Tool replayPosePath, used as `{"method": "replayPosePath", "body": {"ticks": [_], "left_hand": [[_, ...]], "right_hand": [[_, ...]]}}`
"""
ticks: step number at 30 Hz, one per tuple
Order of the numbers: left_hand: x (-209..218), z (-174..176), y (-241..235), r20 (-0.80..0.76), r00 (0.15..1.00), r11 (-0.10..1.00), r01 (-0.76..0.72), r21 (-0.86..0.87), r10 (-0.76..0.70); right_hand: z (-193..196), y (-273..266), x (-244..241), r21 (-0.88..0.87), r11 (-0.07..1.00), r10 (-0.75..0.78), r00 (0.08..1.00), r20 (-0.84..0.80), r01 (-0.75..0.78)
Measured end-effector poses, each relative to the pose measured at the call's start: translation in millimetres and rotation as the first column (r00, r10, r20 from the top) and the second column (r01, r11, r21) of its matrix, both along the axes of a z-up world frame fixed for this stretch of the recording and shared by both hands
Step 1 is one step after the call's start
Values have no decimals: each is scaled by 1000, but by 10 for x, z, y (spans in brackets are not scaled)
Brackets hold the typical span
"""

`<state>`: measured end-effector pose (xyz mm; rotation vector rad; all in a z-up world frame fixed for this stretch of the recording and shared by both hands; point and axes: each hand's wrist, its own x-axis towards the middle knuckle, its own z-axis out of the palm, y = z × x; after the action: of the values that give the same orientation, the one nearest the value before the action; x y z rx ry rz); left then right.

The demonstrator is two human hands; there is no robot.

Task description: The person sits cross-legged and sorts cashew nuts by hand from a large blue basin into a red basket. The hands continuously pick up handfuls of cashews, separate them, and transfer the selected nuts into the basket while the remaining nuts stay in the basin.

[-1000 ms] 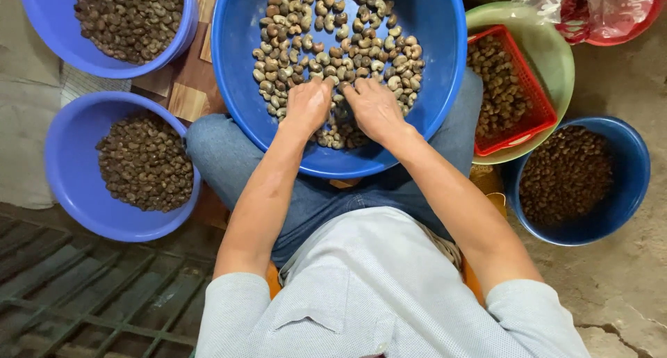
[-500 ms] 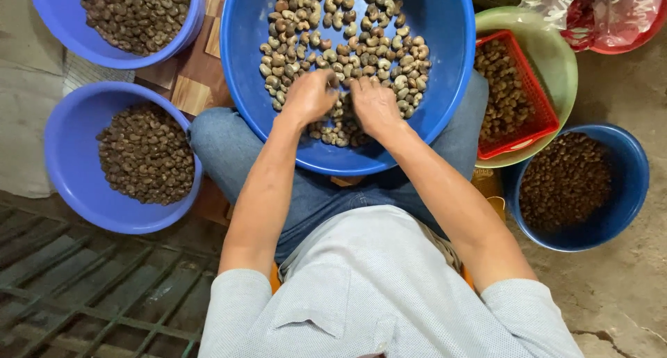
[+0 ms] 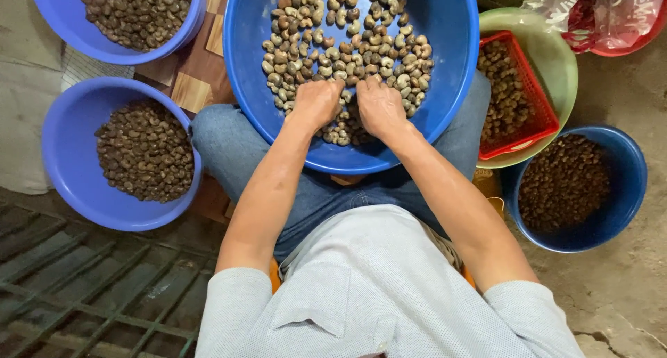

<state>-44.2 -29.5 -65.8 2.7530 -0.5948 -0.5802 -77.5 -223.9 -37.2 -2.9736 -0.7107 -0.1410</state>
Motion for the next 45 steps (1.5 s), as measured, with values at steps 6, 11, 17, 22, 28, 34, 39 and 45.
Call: {"method": "replayPosePath", "body": {"ticks": [6, 11, 17, 22, 28, 34, 39, 45], "left_hand": [[-27, 37, -68, 102, 994, 999, 35, -17, -33], [4, 74, -65, 33, 999, 1000, 1, -13, -1], [109, 1007, 50, -291, 940, 885, -282, -370, 178], [158, 1193, 7, -683, 729, 465, -622, -630, 49], [160, 1470, -40, -776, 630, 199, -756, -624, -37], [53, 1123, -126, -465, 870, 709, -430, -559, 161], [-56, 573, -142, 70, 994, 986, 89, -139, -80], [47, 294, -140, -87, 984, 986, 149, -70, -155]], "right_hand": [[312, 9, 92, 224, 962, -101, 965, -244, 158], [573, -92, 189, 546, 452, -27, 623, -782, 706], [779, -276, 297, 451, -206, 404, 495, -769, 869], [897, -265, 280, 418, -298, 408, 510, -757, 858], [1079, -204, 248, 326, -395, 312, 460, -832, 859], [1086, -190, 230, 318, -454, 252, 462, -850, 833], [1017, -189, 208, 351, -387, 191, 447, -874, 852], [794, -232, 161, 473, -18, 135, 471, -872, 881]]}}
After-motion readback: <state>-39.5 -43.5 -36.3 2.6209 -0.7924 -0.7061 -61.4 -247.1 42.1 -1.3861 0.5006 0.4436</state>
